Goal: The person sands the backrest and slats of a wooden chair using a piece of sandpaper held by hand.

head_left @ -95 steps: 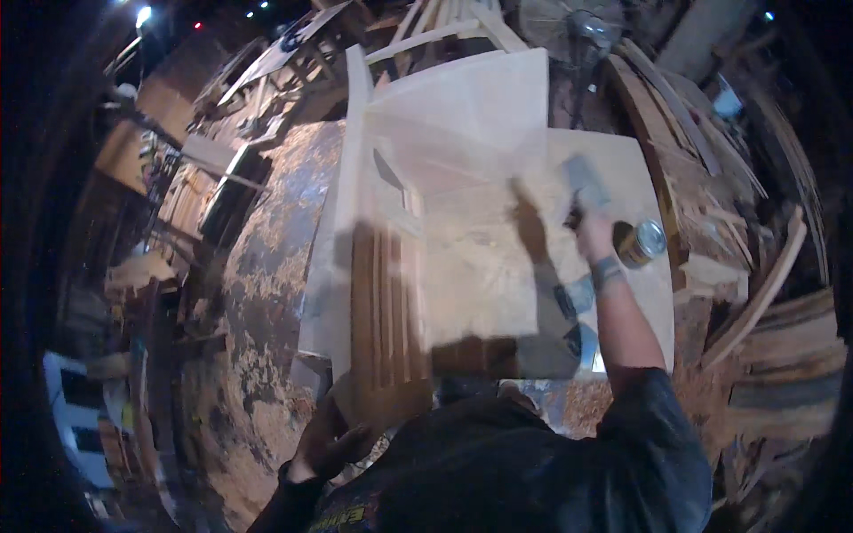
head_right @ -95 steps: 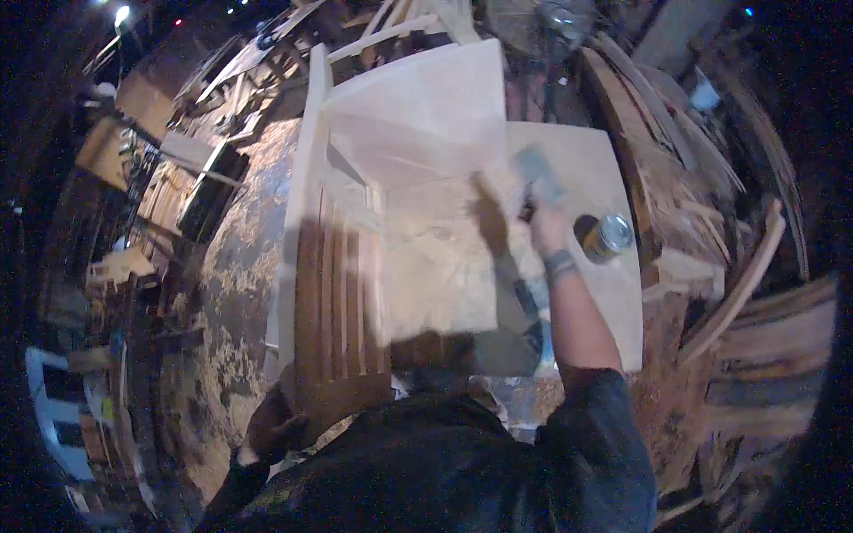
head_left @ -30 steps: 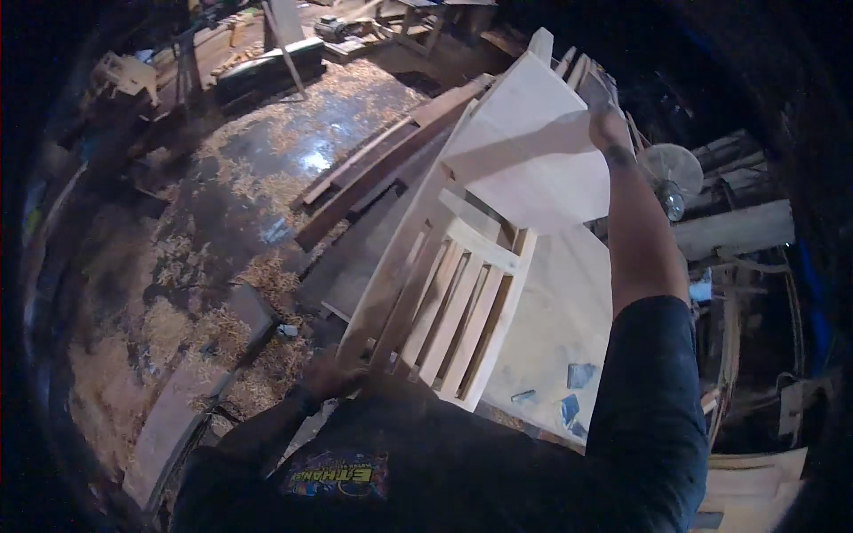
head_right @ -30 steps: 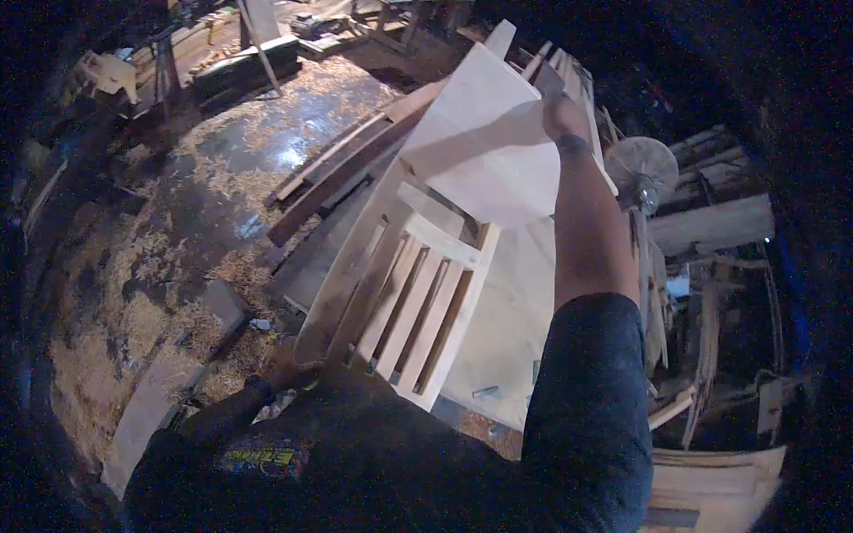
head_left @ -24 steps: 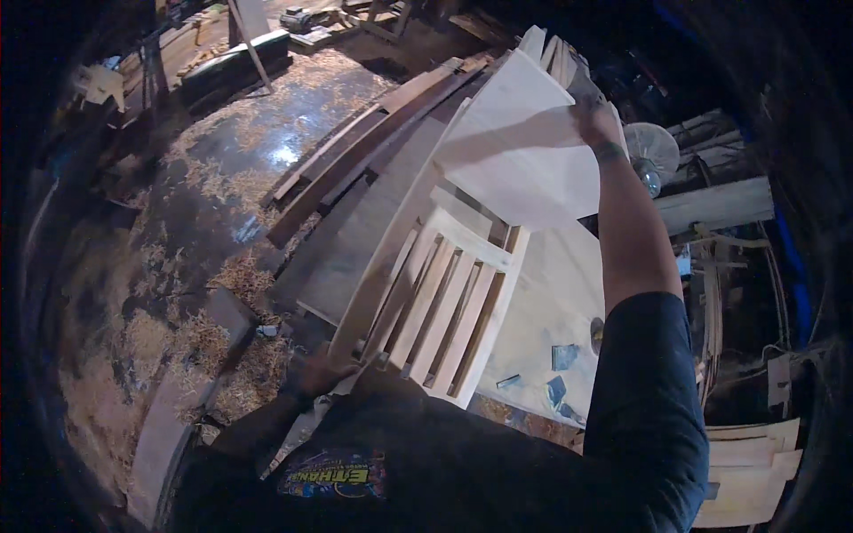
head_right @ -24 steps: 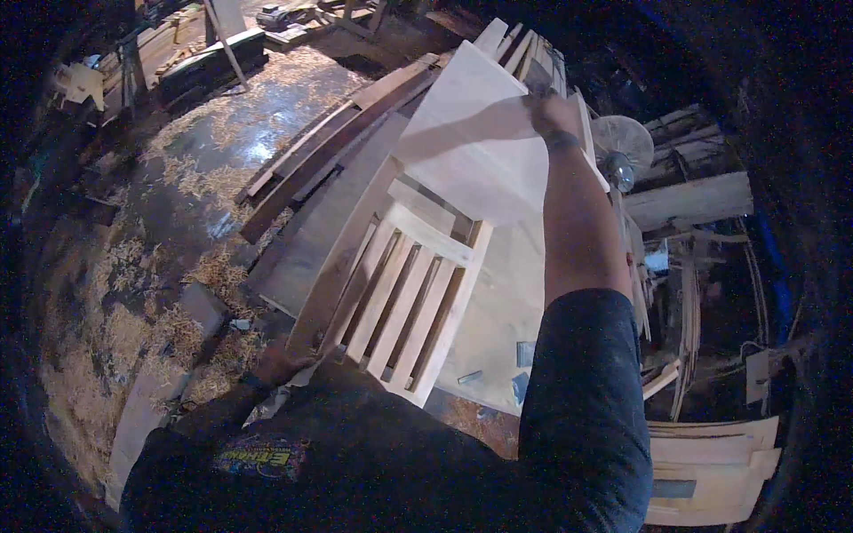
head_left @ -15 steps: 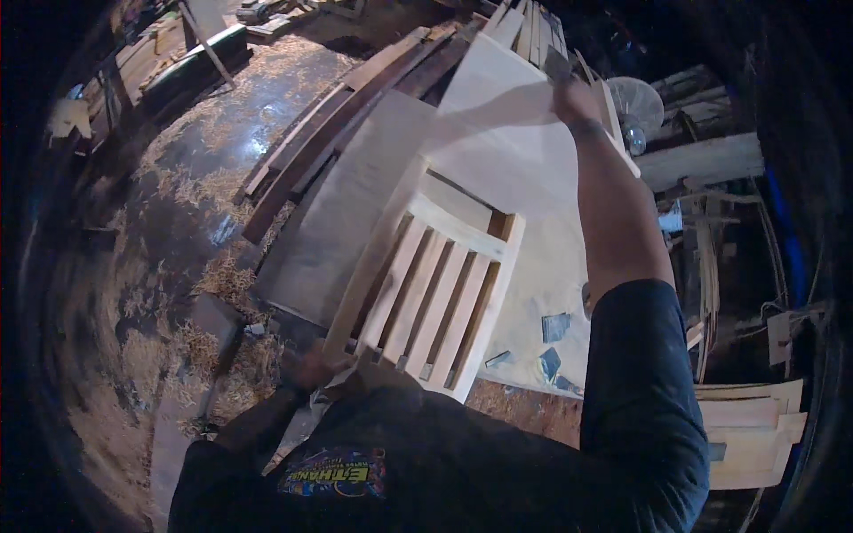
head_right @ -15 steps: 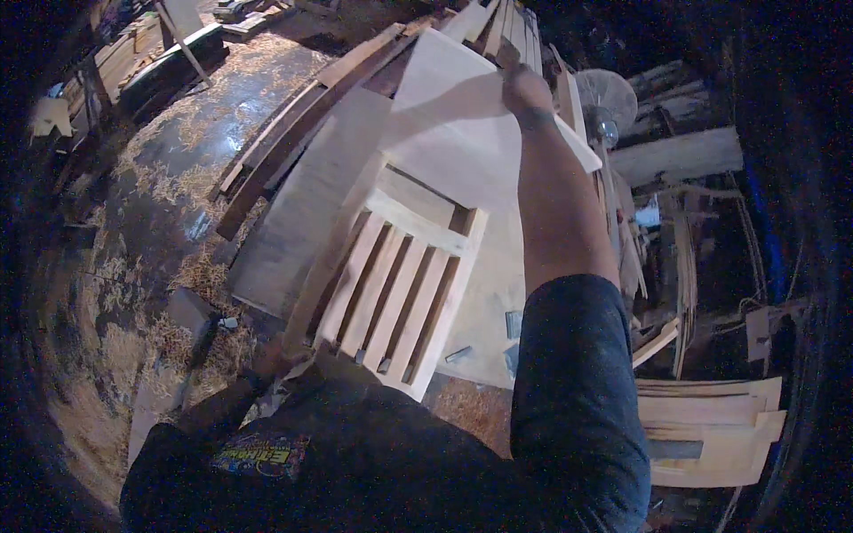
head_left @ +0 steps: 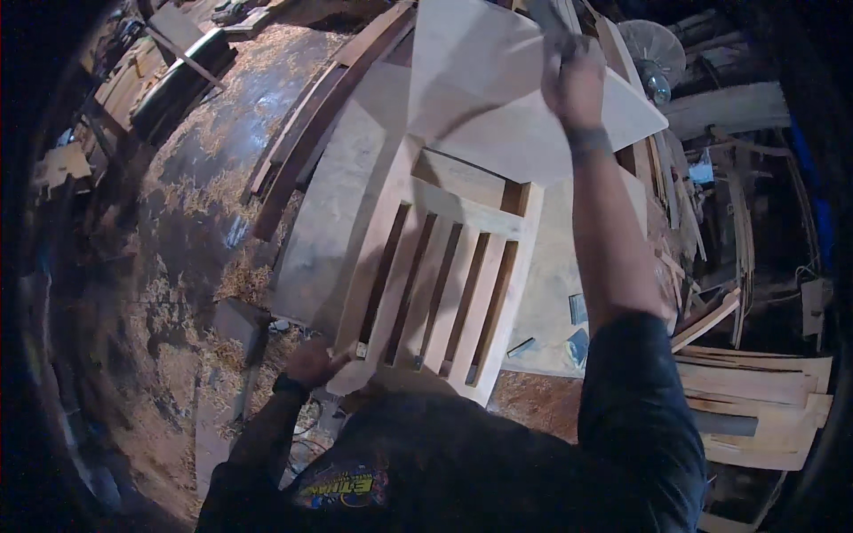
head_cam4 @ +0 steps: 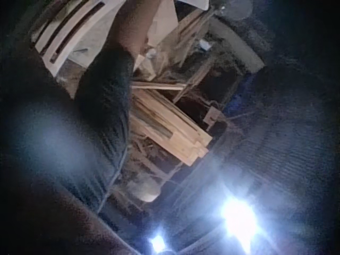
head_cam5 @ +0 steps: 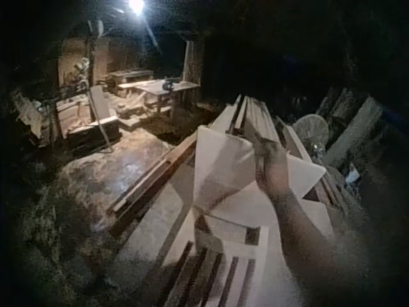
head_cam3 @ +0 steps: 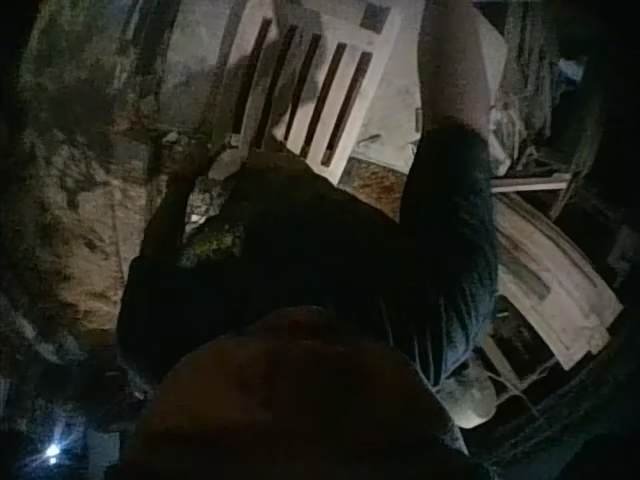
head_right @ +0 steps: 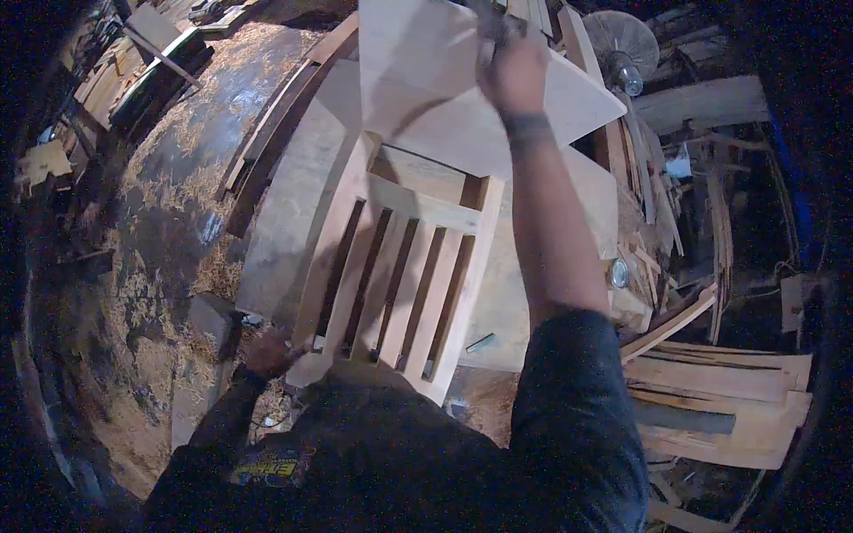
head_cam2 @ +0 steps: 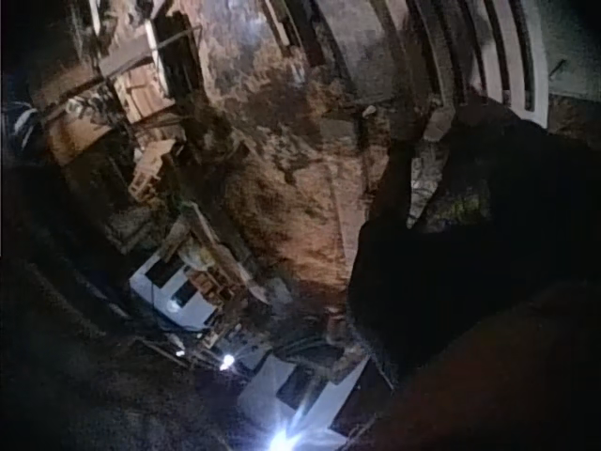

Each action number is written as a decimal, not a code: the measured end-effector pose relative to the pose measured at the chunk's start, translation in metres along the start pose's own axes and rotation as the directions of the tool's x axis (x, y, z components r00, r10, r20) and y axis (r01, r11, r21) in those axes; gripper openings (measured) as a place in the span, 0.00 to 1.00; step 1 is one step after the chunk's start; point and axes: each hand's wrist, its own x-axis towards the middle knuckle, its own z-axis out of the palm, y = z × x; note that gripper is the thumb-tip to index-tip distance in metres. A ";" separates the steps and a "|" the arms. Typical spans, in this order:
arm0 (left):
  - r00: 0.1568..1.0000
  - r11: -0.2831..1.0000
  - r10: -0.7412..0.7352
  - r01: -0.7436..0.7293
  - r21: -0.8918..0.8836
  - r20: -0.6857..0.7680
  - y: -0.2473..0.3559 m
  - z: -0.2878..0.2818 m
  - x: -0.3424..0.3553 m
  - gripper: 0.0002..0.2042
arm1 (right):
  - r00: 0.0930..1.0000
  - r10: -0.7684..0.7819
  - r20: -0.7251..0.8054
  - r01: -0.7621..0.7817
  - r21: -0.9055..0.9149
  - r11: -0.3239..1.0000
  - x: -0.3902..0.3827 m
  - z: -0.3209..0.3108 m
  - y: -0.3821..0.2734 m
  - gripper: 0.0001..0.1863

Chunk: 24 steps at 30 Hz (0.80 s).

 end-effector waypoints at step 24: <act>0.581 0.563 0.814 -0.792 0.234 0.009 0.104 -0.187 0.243 0.34 | 0.734 0.236 0.637 -0.378 0.095 0.921 -0.312 0.031 -0.126 0.39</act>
